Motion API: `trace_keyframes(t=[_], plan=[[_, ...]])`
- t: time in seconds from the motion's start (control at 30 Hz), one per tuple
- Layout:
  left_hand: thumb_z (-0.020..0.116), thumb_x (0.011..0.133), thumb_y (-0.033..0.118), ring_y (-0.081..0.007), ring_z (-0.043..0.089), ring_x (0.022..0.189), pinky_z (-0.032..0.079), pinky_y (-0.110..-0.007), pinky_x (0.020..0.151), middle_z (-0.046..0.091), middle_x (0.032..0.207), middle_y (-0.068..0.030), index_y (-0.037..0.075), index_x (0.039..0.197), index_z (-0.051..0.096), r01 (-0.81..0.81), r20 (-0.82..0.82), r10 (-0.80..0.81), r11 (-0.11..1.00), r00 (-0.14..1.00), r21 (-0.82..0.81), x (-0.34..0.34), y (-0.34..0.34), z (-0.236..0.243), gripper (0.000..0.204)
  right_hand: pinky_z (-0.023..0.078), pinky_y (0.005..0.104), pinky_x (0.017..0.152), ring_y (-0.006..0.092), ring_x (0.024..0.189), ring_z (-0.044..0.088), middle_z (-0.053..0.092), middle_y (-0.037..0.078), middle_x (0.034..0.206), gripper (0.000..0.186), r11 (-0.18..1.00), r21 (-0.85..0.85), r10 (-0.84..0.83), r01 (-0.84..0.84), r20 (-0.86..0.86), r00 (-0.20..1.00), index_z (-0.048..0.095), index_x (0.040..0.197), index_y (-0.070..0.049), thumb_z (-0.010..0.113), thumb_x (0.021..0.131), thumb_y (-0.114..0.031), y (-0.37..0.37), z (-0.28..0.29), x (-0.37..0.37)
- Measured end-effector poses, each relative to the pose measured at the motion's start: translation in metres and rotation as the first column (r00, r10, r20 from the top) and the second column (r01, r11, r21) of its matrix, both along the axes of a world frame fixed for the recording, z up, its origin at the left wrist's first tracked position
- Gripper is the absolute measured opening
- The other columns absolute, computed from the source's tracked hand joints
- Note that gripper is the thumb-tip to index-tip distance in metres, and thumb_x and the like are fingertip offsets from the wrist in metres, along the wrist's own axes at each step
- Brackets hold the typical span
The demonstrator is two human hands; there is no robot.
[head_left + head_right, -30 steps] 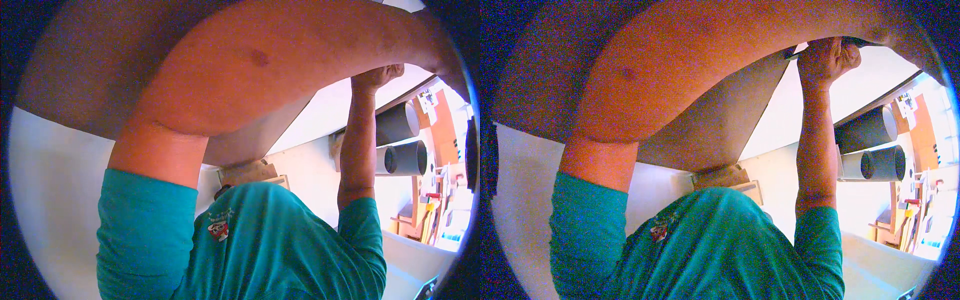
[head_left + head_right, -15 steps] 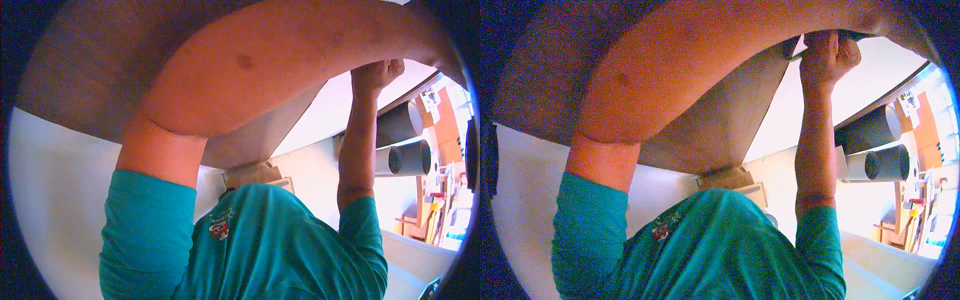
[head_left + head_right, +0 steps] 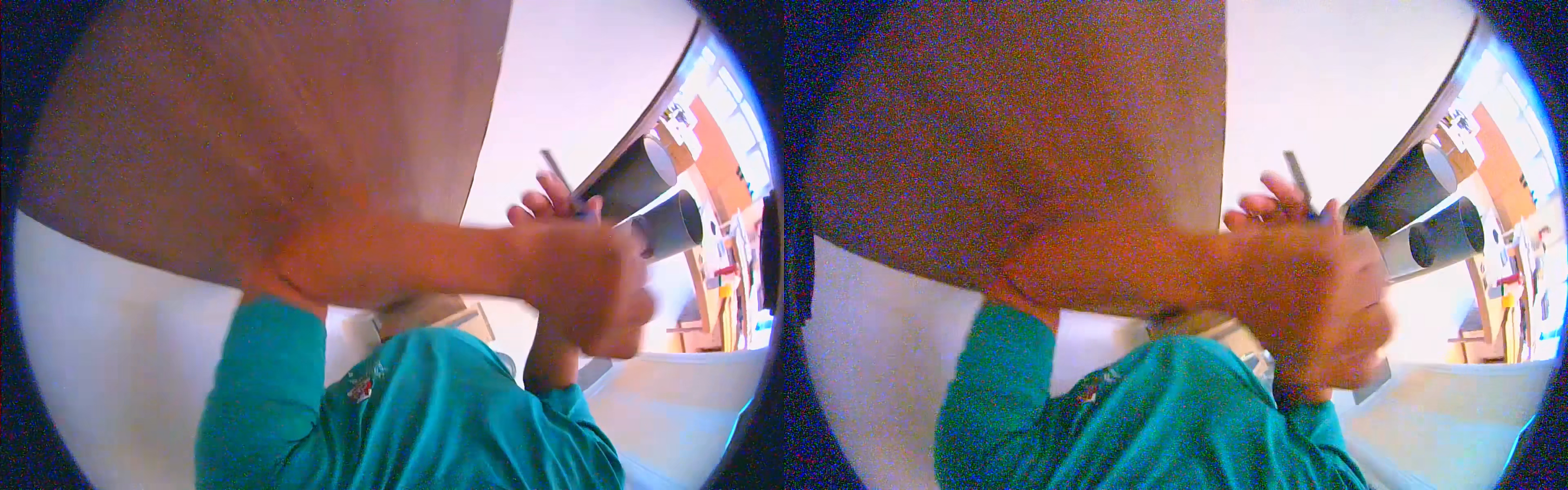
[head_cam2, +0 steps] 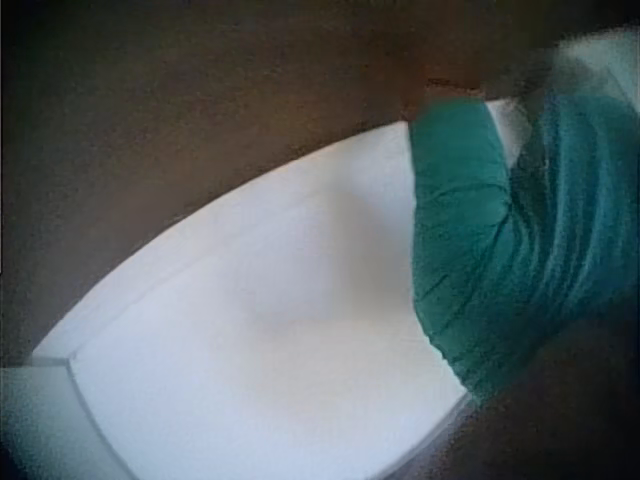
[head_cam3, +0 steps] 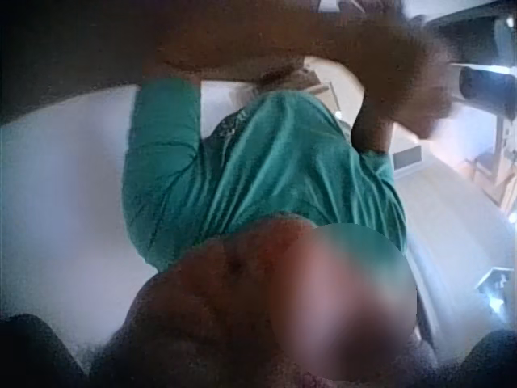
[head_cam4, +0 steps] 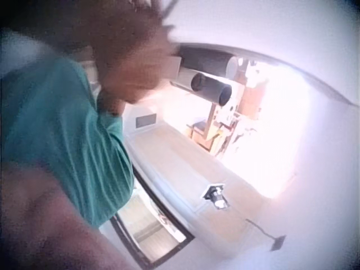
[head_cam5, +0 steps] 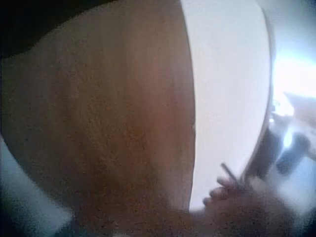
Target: The person uses a chisel to shave off small pieces of wood from the edge of a door.
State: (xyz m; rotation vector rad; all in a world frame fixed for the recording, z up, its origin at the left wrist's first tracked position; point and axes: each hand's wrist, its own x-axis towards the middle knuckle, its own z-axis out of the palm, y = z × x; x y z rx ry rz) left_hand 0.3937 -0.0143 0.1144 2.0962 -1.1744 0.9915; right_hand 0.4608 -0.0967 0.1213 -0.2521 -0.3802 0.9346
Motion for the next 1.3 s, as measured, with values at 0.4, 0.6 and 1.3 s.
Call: trace_keyframes(t=[0.4, 0.6, 1.3], plan=[[0.073, 0.09, 0.026, -0.0217, 0.064, 0.088, 0.053, -0.034, 0.077, 0.066, 0.098, -0.0097, -0.004, 0.116, 0.059, -0.529, -0.684, 0.102, 0.719, 0.722, -0.451, -0.019, 0.048, -0.068, 0.042, 0.041, 0.0262, 0.04, 0.0118, 0.044, 0.049, 0.053, 0.002, 0.061, 0.028, 0.666, -0.609, -0.13, 0.431, 0.474, 0.871, 0.059, 0.093, -0.005, 0.051, 0.1, -0.031, -0.034, -0.097, -0.005], [0.063, 0.097, 0.02, -0.0138, 0.065, 0.095, 0.052, -0.028, 0.087, 0.07, 0.102, -0.0079, 0.0, 0.112, 0.064, -0.649, -0.867, -0.207, 0.59, 0.454, -0.481, -0.002, 0.051, -0.068, 0.024, 0.043, 0.0252, 0.045, 0.0087, 0.049, 0.051, 0.053, -0.001, 0.063, 0.024, 0.769, -0.495, 0.108, 0.404, 0.724, 0.681, 0.059, 0.096, -0.004, 0.057, 0.099, -0.028, -0.017, -0.124, -0.009], [0.07, 0.09, 0.02, -0.0118, 0.065, 0.071, 0.052, -0.027, 0.068, 0.072, 0.084, -0.0057, 0.004, 0.091, 0.07, -0.785, -0.851, -0.016, 0.376, 0.525, -0.492, 0.019, 0.049, -0.042, 0.017, 0.05, 0.0296, 0.079, 0.0123, 0.086, 0.06, 0.066, 0.003, 0.092, 0.032, 0.835, -0.492, 0.128, 0.245, 0.607, 0.784, 0.068, 0.107, 0.002, 0.071, 0.09, -0.025, -0.027, -0.164, 0.027]])
